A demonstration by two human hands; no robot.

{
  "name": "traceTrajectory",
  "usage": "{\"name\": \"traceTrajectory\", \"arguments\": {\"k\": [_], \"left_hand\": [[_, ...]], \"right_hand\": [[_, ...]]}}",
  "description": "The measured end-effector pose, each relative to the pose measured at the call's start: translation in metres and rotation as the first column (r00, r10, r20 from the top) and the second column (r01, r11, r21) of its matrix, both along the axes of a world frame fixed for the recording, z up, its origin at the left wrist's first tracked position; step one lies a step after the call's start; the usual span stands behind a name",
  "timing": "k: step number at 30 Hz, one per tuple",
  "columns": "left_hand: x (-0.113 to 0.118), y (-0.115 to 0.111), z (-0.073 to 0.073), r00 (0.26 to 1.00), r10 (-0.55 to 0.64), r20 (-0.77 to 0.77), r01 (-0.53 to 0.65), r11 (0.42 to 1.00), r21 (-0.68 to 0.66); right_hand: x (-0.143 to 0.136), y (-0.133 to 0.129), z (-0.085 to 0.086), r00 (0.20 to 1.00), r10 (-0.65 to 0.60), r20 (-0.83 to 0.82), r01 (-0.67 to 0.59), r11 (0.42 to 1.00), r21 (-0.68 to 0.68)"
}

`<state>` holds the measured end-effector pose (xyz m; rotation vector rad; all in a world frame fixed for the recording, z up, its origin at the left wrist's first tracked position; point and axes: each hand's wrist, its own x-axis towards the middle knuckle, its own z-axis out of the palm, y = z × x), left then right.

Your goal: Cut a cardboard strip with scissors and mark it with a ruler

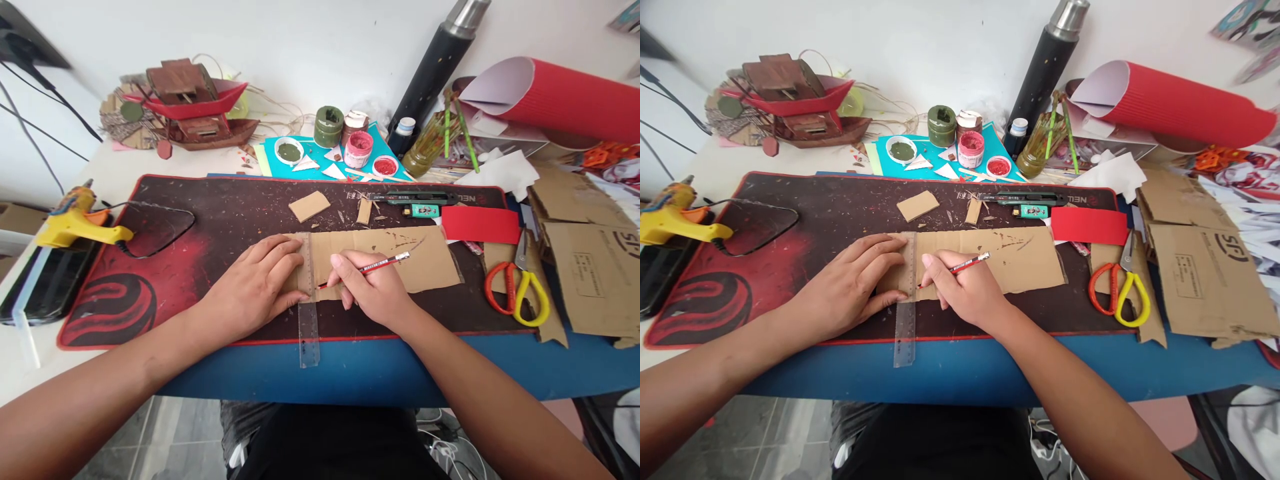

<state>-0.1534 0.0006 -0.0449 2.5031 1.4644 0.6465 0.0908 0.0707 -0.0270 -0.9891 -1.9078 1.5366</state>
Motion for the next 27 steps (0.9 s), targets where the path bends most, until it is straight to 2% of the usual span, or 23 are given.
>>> {"name": "traceTrajectory", "arguments": {"k": [12, 16, 20, 27], "left_hand": [[0.0, 0.001, 0.001, 1.0, -0.016, 0.008, 0.016, 1.0, 0.027], [-0.002, 0.002, 0.002, 0.999, -0.019, 0.036, 0.019, 1.0, -0.002], [-0.008, 0.005, 0.004, 0.998, -0.052, 0.039, 0.052, 0.999, -0.002], [-0.02, 0.011, 0.01, 0.994, -0.095, 0.057, 0.098, 0.994, -0.057]], "right_hand": [[0.0, 0.0, 0.0, 1.0, -0.006, -0.003, 0.006, 1.0, -0.025], [0.001, 0.003, -0.003, 0.995, -0.068, -0.076, 0.057, 0.988, -0.144], [0.001, 0.008, -0.004, 0.972, -0.166, -0.168, 0.113, 0.951, -0.287], [0.003, 0.011, -0.005, 0.958, -0.214, -0.192, 0.135, 0.925, -0.355]]}}
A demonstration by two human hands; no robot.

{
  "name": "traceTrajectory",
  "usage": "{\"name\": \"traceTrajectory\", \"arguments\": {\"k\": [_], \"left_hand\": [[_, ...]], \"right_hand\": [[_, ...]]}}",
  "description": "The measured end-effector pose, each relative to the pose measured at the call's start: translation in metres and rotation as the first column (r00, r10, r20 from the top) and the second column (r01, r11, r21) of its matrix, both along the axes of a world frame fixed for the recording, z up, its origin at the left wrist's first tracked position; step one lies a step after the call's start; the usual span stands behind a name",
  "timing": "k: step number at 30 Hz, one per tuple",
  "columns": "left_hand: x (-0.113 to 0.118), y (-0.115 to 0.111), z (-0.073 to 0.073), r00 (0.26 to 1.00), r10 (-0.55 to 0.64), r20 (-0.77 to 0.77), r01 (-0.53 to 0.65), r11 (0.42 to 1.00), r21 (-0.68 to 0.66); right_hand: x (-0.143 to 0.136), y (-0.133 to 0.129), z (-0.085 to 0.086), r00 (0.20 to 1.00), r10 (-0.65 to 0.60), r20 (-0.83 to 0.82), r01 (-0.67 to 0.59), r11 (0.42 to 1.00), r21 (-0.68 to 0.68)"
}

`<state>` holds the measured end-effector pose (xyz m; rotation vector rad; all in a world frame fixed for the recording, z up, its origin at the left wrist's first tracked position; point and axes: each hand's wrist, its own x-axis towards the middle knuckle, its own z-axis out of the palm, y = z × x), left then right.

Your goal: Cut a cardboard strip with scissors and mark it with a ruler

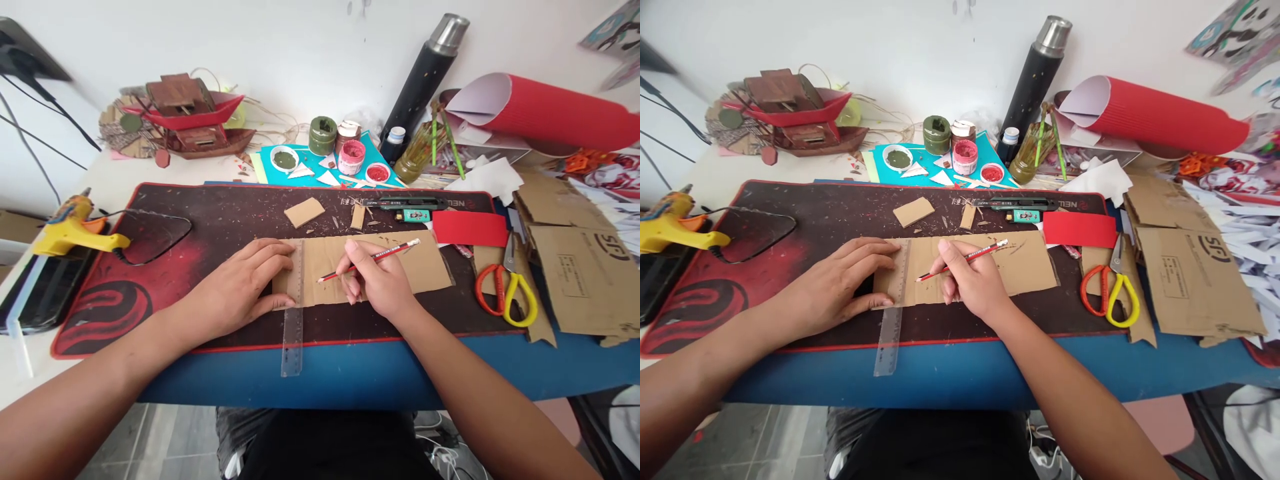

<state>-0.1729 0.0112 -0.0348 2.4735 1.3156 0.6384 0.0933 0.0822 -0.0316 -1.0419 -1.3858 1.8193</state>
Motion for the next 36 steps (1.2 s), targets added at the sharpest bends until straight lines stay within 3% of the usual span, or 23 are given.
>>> {"name": "traceTrajectory", "arguments": {"k": [7, 18, 36], "left_hand": [[-0.004, 0.002, 0.003, 1.0, -0.014, 0.018, 0.015, 0.999, -0.048], [-0.013, 0.005, 0.003, 0.998, -0.013, 0.067, 0.021, 0.991, -0.133], [-0.012, 0.005, 0.002, 0.997, -0.001, 0.077, 0.011, 0.992, -0.129]], "right_hand": [[0.0, -0.001, -0.001, 1.0, 0.012, 0.019, -0.012, 1.0, -0.003], [0.0, -0.003, 0.002, 0.994, 0.082, 0.065, -0.089, 0.991, 0.103], [0.002, -0.006, 0.002, 0.972, 0.173, 0.16, -0.208, 0.951, 0.23]]}}
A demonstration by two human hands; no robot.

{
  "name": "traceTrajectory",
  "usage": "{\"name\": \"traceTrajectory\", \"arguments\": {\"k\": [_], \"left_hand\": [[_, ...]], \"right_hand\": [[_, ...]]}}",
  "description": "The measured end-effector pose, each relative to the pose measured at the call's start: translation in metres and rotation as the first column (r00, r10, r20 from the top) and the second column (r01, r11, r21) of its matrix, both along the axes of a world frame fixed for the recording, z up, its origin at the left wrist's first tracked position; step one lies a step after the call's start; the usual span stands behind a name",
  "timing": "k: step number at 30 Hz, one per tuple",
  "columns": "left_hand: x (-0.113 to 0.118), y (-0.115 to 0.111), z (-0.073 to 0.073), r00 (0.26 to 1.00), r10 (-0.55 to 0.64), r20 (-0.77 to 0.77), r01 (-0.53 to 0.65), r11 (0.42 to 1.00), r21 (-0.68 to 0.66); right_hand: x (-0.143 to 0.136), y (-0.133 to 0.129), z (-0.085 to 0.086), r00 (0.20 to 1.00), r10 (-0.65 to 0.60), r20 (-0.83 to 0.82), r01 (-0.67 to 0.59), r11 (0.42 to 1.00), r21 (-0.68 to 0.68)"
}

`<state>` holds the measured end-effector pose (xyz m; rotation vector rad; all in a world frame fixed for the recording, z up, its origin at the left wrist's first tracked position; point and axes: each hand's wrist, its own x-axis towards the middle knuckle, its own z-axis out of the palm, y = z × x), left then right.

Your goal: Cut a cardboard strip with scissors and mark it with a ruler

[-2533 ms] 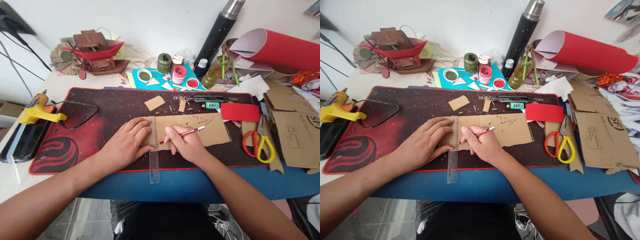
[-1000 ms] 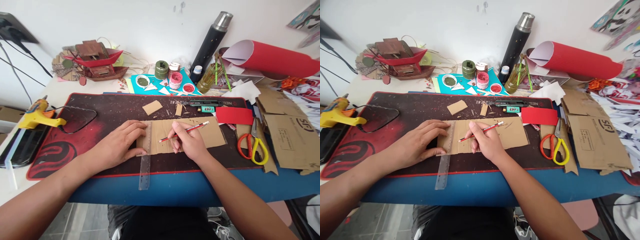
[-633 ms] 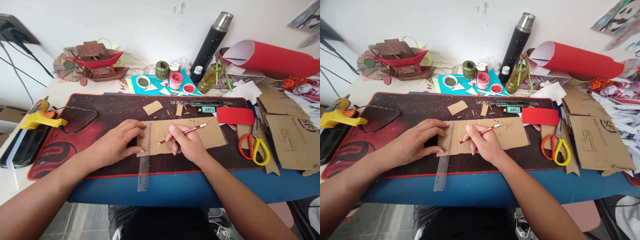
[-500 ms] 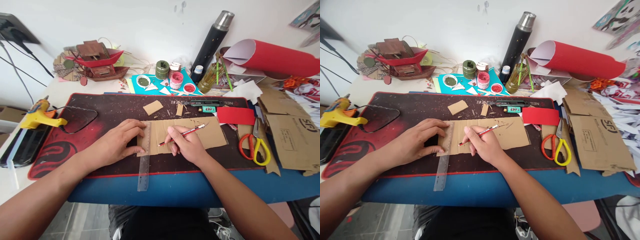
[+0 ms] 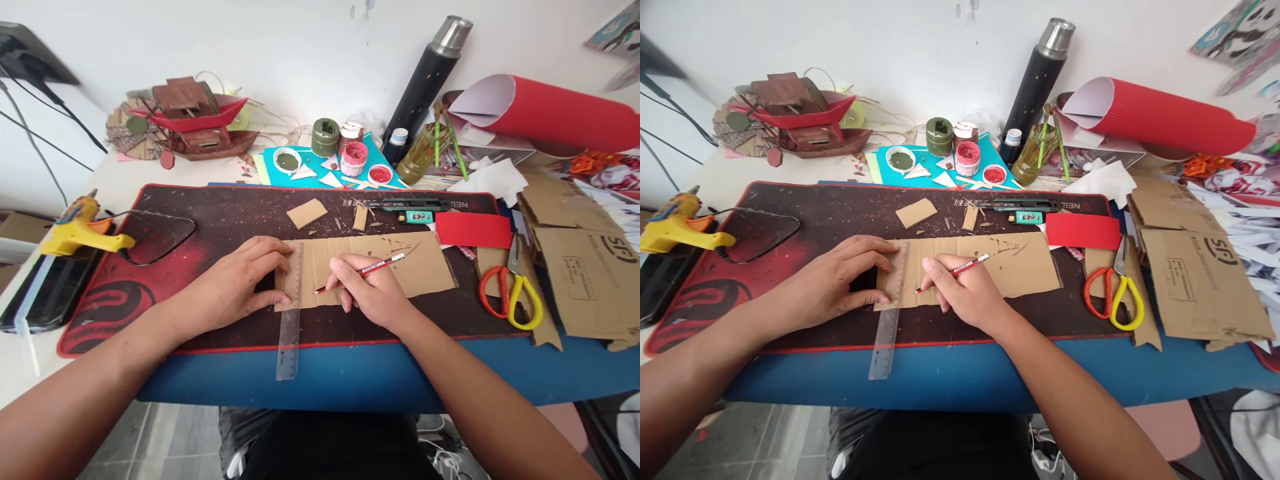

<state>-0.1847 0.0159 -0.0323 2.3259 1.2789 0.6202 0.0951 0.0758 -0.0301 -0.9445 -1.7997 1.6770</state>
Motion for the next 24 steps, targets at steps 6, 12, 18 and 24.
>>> {"name": "traceTrajectory", "arguments": {"k": [6, 12, 18, 24], "left_hand": [[0.0002, 0.0, -0.0002, 1.0, 0.011, 0.013, -0.011, 1.0, -0.003], [0.0007, 0.0, -0.0003, 1.0, 0.008, 0.011, -0.008, 1.0, 0.007], [0.0006, 0.0001, -0.0011, 1.0, 0.005, 0.004, -0.006, 1.0, 0.005], [0.0004, 0.0, -0.0012, 1.0, 0.015, 0.019, -0.015, 1.0, -0.012]], "right_hand": [[-0.0001, -0.0005, -0.0013, 1.0, 0.008, 0.014, -0.008, 1.0, 0.018], [-0.0009, -0.001, 0.0015, 0.999, 0.013, 0.044, -0.015, 0.999, 0.048], [-0.0024, -0.0018, 0.0021, 0.999, 0.001, 0.05, -0.004, 0.998, 0.056], [-0.0011, -0.0027, 0.0024, 0.999, 0.005, 0.054, -0.008, 0.999, 0.048]]}}
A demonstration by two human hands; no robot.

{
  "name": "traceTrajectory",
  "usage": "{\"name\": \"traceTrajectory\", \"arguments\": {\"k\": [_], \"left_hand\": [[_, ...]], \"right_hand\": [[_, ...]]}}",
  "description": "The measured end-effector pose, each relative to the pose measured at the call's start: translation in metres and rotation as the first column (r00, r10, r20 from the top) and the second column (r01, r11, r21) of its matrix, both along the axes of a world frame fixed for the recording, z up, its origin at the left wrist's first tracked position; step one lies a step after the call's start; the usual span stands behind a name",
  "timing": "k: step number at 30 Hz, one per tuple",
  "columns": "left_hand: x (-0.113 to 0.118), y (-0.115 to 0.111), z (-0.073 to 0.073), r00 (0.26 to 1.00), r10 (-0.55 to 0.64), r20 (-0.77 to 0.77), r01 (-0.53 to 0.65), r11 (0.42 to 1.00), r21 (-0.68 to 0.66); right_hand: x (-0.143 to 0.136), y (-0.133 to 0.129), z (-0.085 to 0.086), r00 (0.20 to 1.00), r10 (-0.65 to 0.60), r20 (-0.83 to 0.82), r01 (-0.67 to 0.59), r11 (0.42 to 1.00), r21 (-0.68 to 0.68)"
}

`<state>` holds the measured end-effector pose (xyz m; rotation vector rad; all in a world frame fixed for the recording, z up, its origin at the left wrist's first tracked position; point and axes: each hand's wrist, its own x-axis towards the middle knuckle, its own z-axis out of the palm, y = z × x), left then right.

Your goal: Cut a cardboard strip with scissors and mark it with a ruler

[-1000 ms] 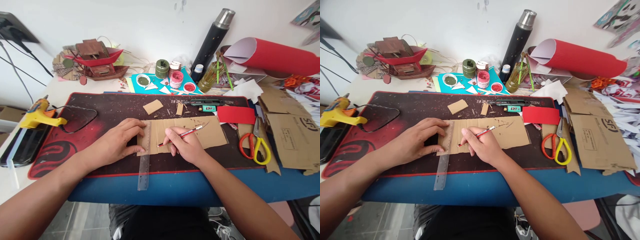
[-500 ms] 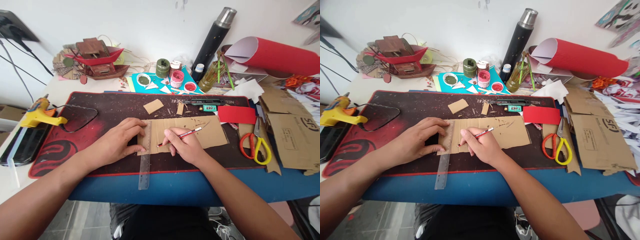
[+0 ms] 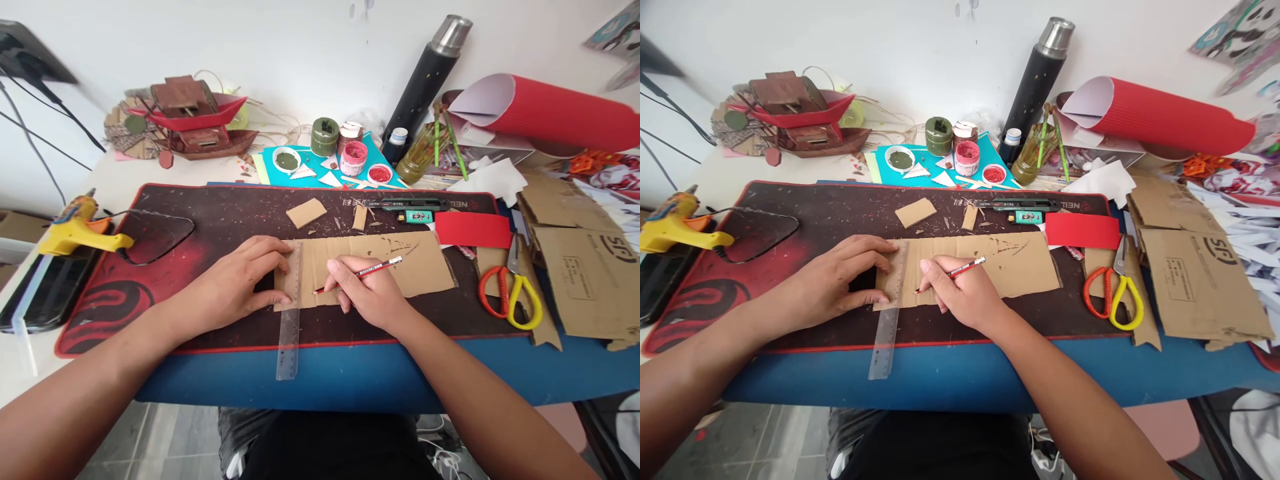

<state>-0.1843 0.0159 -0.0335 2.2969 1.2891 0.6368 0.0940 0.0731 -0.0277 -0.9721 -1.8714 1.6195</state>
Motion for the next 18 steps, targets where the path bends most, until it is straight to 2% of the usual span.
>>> {"name": "traceTrajectory", "arguments": {"k": [18], "left_hand": [[0.0005, 0.0, 0.0008, 1.0, -0.006, -0.009, 0.006, 1.0, -0.001]], "right_hand": [[-0.0015, 0.0003, 0.0017, 1.0, -0.008, 0.015, 0.008, 1.0, 0.0]]}}
